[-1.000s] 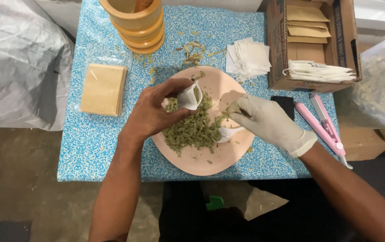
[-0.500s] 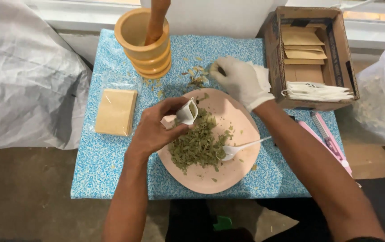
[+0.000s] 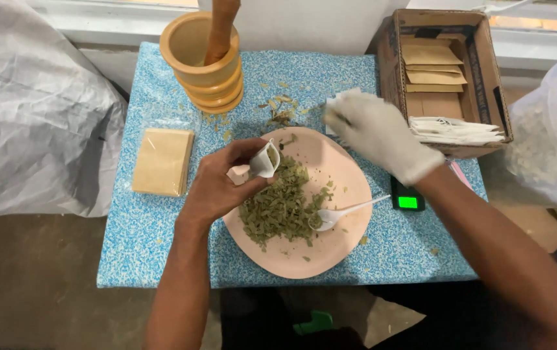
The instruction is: Filling small tea bags with loose tea leaves using a spoon and sealing them with a hand-held heat sealer.
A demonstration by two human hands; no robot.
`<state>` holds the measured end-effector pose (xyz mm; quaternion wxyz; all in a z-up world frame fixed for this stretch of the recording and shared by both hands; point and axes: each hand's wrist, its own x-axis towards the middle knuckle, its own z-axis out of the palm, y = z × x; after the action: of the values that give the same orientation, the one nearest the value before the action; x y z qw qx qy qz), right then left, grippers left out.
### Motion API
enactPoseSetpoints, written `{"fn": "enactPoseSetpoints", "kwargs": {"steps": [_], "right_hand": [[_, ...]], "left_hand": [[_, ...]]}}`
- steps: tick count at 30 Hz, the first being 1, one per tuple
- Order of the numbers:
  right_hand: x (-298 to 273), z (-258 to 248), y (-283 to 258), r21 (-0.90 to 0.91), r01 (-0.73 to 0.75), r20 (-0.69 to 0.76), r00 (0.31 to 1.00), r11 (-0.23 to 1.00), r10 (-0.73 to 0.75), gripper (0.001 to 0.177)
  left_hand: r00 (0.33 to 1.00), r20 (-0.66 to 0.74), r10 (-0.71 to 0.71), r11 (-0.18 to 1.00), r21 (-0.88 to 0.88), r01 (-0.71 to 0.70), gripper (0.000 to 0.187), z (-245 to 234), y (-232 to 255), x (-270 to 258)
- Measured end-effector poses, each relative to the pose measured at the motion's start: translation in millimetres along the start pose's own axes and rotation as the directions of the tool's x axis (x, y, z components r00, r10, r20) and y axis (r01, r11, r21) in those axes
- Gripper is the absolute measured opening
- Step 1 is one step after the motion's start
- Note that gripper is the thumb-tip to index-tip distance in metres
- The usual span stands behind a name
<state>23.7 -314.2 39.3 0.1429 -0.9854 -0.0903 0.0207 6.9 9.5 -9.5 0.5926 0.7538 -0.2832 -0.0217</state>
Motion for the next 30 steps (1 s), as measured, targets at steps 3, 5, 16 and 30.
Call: {"fn": "enactPoseSetpoints", "kwargs": {"steps": [3, 5, 16, 30], "right_hand": [[-65, -17, -24, -0.146, 0.122, 0.179, 0.979, 0.982, -0.095, 0.033], [-100, 3, -9, -0.201, 0.149, 0.240, 0.966, 0.968, -0.098, 0.031], [-134, 61, 14, -0.500, 0.373, 0.089, 0.920, 0.781, -0.382, 0.021], [-129, -19, -2, -0.674, 0.269, 0.011, 0.935, 0.688, -0.354, 0.006]], "left_hand": [[0.999, 0.022, 0.026, 1.000, -0.006, -0.026, 0.068, 0, -6, 3], [1.000, 0.017, 0.021, 1.000, 0.002, -0.021, 0.066, 4, 4, -1], [0.999, 0.003, 0.039, 0.999, -0.013, -0.039, 0.064, 8, -6, 2], [0.991, 0.120, -0.050, 0.996, 0.081, 0.041, 0.067, 9, 12, 3]]}}
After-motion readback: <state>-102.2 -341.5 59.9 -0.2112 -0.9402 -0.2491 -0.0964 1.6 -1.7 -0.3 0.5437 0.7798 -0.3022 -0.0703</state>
